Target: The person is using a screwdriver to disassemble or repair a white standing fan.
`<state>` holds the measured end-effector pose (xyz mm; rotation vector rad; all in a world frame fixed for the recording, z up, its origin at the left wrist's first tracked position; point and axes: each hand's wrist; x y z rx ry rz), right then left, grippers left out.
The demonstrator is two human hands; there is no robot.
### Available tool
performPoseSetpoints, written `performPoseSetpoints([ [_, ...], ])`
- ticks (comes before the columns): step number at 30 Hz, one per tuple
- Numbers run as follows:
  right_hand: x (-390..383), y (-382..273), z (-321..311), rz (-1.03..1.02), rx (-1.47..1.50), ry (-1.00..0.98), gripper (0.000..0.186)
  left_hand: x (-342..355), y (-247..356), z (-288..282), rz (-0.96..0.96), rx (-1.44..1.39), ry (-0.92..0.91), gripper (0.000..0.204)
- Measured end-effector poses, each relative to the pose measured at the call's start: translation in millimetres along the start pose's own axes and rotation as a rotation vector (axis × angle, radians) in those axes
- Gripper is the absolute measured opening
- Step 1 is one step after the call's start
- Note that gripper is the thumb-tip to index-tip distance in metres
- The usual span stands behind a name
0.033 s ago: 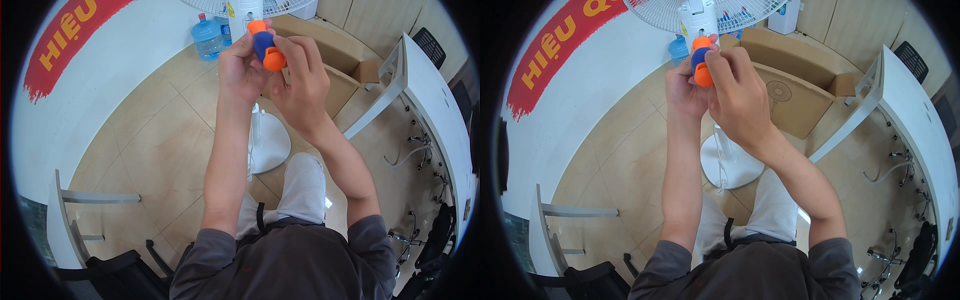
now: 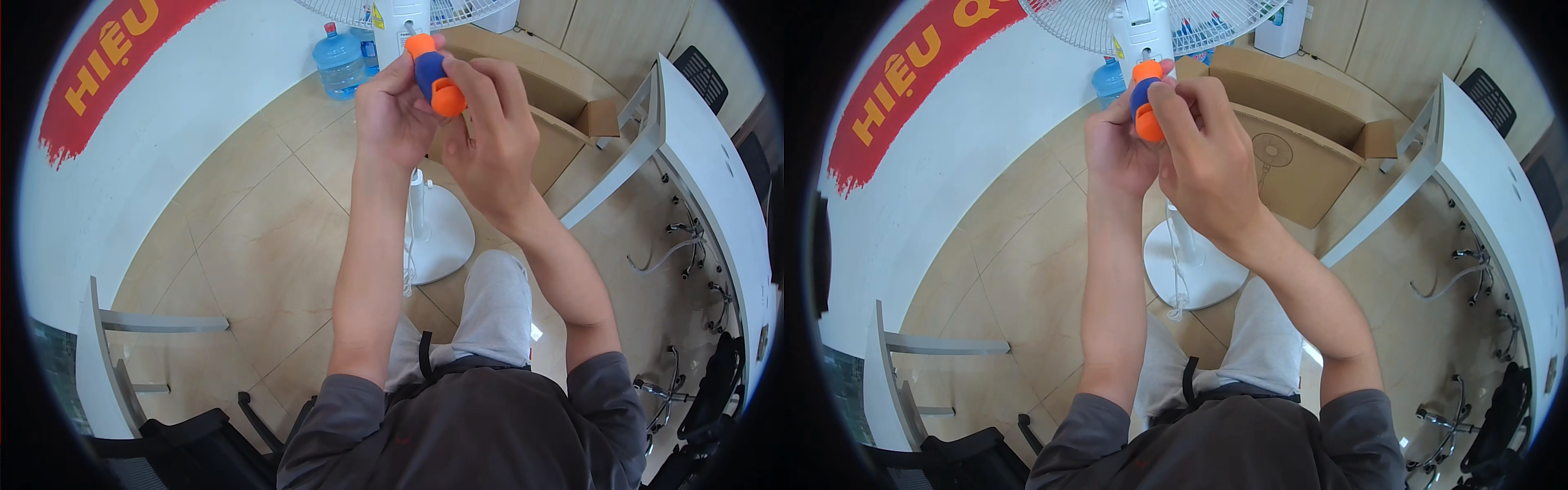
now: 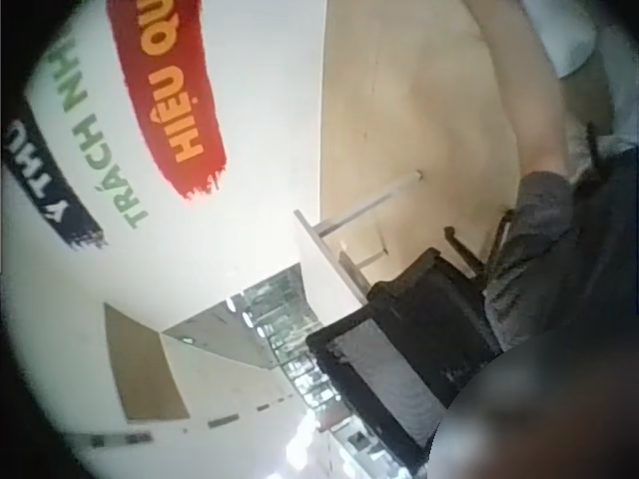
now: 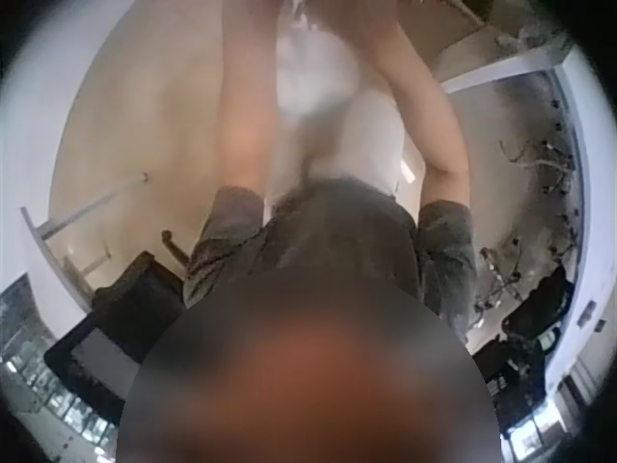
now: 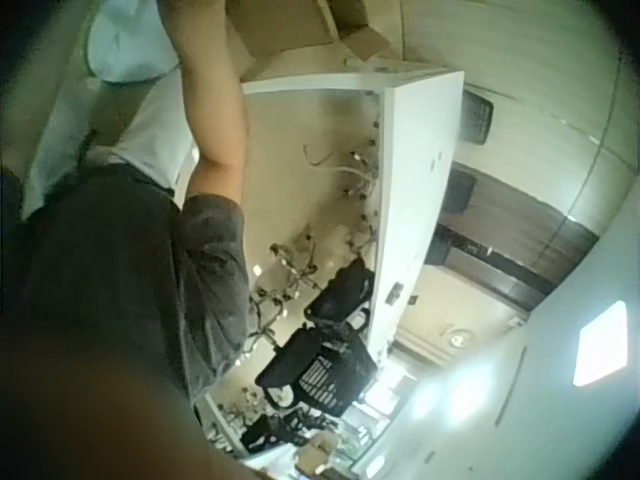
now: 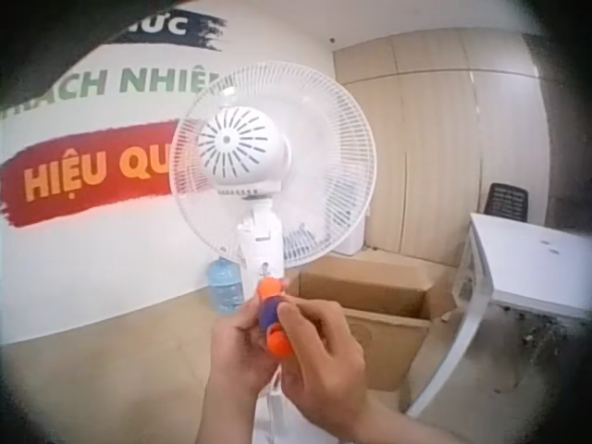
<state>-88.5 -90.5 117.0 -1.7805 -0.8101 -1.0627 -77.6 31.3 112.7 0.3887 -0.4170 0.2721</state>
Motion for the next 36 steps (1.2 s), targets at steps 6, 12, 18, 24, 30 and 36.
performPoseSetpoints([
  [6, 2, 2, -5, -0.102, -0.009, -0.055, 0.050, -1, 10, 11, 0.059, 0.455, 0.016, 0.038],
  [12, -3, -12, -2, -0.006, -0.024, -0.021, 0.044, 3, 10, 1, -0.128, 0.141, -0.014, 0.032],
  [18, 3, -3, -1, -0.057, 0.008, -0.039, 0.039, 5, 2, -6, -0.122, -0.182, -0.248, 0.036],
  [24, 7, -3, -9, -0.187, -0.112, -0.092, 0.053, 1, 6, 2, 0.017, 0.319, -0.070, 0.037],
  [30, 1, -14, -1, -0.082, -0.056, 0.034, 0.052, 3, 9, 0, -0.082, 0.179, -0.110, 0.037],
  [36, 4, -10, -10, -0.042, -0.012, -0.002, 0.049, -3, -3, 6, -0.025, 0.021, -0.030, 0.035],
])
Point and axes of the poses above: each hand's wrist, its own x-axis towards the middle knuckle, its own z-axis out of the palm, y = z × x, and after that the axes turned 13 degrees about z, right-handed
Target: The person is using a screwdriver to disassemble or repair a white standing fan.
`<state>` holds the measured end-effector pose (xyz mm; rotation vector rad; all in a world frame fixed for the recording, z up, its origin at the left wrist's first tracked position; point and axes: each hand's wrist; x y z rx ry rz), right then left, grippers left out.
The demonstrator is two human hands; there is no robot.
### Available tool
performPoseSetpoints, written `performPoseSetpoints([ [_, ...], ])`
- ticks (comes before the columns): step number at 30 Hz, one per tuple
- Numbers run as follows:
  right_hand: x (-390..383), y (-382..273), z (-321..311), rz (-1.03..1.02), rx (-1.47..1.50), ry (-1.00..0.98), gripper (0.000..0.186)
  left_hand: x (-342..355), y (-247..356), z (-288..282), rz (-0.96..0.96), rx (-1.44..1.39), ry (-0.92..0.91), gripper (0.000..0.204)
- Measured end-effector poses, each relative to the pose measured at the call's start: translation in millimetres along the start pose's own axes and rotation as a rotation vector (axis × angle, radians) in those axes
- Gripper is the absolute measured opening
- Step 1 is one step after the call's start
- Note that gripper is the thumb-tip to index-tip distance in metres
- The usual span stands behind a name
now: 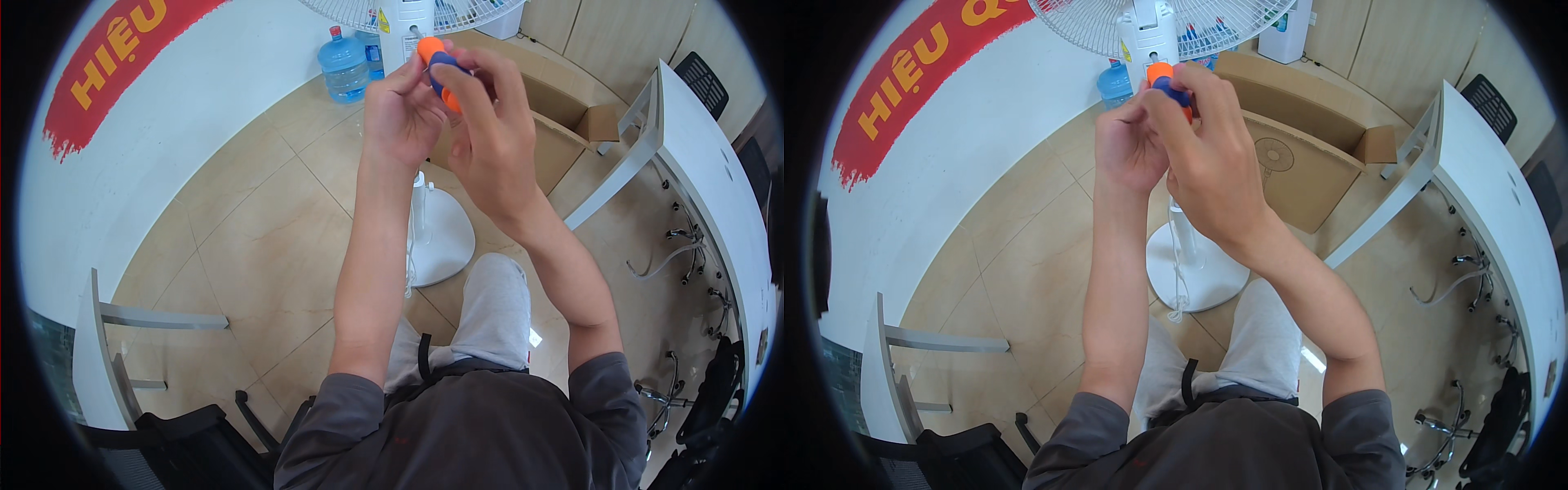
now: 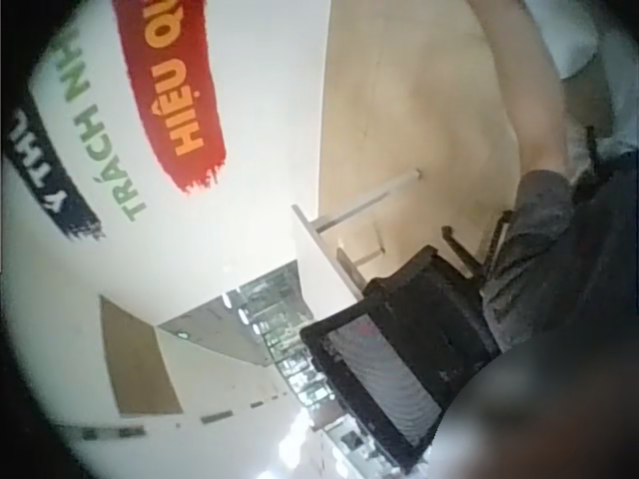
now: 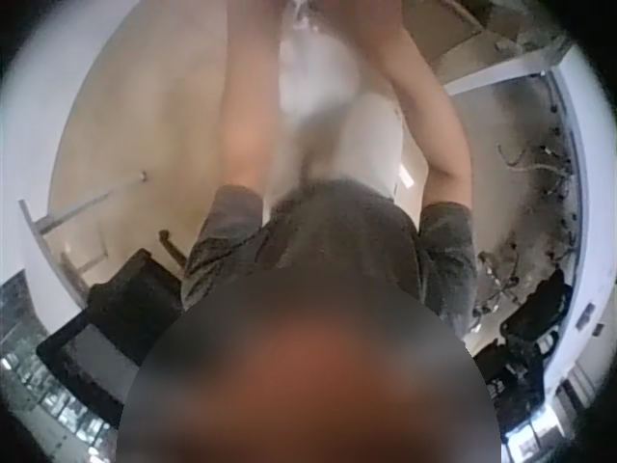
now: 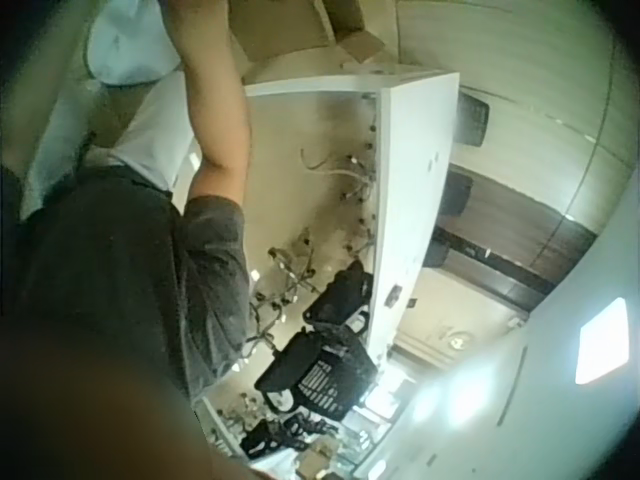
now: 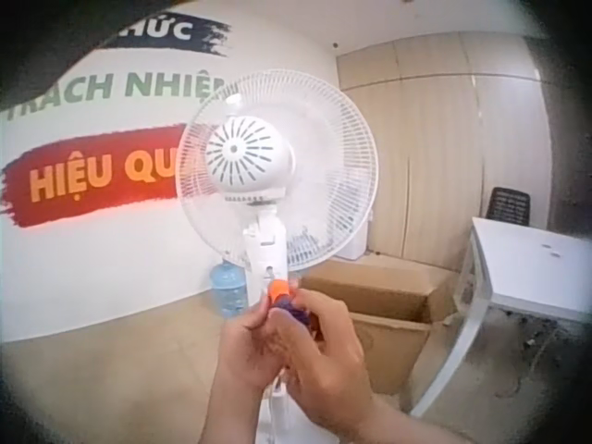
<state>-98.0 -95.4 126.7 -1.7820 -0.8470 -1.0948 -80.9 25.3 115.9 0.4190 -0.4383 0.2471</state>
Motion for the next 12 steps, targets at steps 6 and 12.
performPoseSetpoints([
  [6, 2, 1, 4, -0.192, -0.067, -0.012, 0.050, 1, 5, -2, 0.038, 0.125, -0.003, 0.030],
  [12, -12, 8, 9, 0.209, 0.113, -0.103, 0.070, 0, 10, -3, 0.024, 0.176, 0.038, 0.033],
])
Point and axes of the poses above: each hand's wrist, its own x-axis towards the middle knuckle, its own z-axis out of the palm, y = z × x, and after that the axes turned 13 degrees about z, right-handed
